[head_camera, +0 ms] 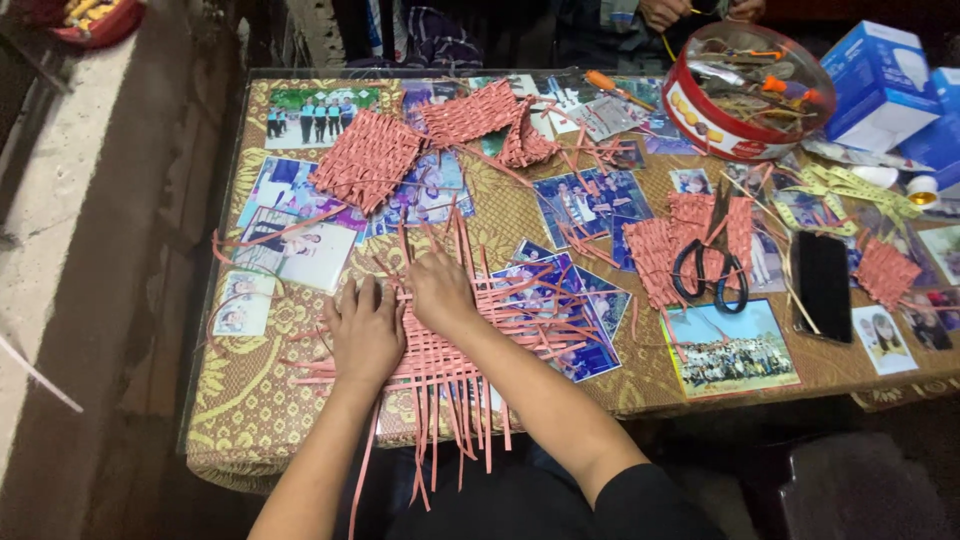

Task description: Weaving thin pink plastic strips together on a table to create a mat.

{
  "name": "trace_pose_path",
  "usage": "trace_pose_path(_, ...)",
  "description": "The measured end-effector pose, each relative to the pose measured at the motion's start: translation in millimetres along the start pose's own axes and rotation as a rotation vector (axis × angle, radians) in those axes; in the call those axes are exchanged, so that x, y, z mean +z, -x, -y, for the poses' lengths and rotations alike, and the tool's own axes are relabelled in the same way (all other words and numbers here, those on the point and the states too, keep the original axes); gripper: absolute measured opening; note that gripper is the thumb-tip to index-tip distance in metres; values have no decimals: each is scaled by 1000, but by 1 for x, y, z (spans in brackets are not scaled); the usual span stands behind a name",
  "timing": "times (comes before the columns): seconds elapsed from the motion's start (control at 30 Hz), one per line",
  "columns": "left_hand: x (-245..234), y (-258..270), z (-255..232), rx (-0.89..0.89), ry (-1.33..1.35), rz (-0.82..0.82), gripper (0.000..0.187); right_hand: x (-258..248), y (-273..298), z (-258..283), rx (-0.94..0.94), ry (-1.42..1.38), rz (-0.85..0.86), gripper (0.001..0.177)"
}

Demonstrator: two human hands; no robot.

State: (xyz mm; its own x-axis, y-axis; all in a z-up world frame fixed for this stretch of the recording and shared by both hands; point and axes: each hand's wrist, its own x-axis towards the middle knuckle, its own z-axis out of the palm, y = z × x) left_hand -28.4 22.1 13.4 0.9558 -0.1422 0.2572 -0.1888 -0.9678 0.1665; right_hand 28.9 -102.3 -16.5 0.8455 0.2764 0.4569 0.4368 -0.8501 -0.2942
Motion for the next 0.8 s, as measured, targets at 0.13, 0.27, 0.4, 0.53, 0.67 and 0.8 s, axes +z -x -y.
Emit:
trace_pose_path(0.13,5,-2,3,30,-29,-20,34,5,-4,3,-10,37,44,14)
trace_pose_path(0.27,6,-2,4,41,-30,-8,33,7,-3,6,46,42,78,13)
trace_pose_path(0.4,14,-2,6,26,-37,-7,34,6,0,2,30,-51,-6,12)
trace_pose_path(0.53,1,-1,4,8,24,-16,35,-16,13,-8,30,-195,-70,11)
trace_pose_path(0.67,-3,0,5,13,51,19,34,-35,31,-29,91,-88,-115,12)
trace_pose_path(0.8,-32,-5,-11,84,-114,33,39,-41,36,-32,85,-182,-93,14)
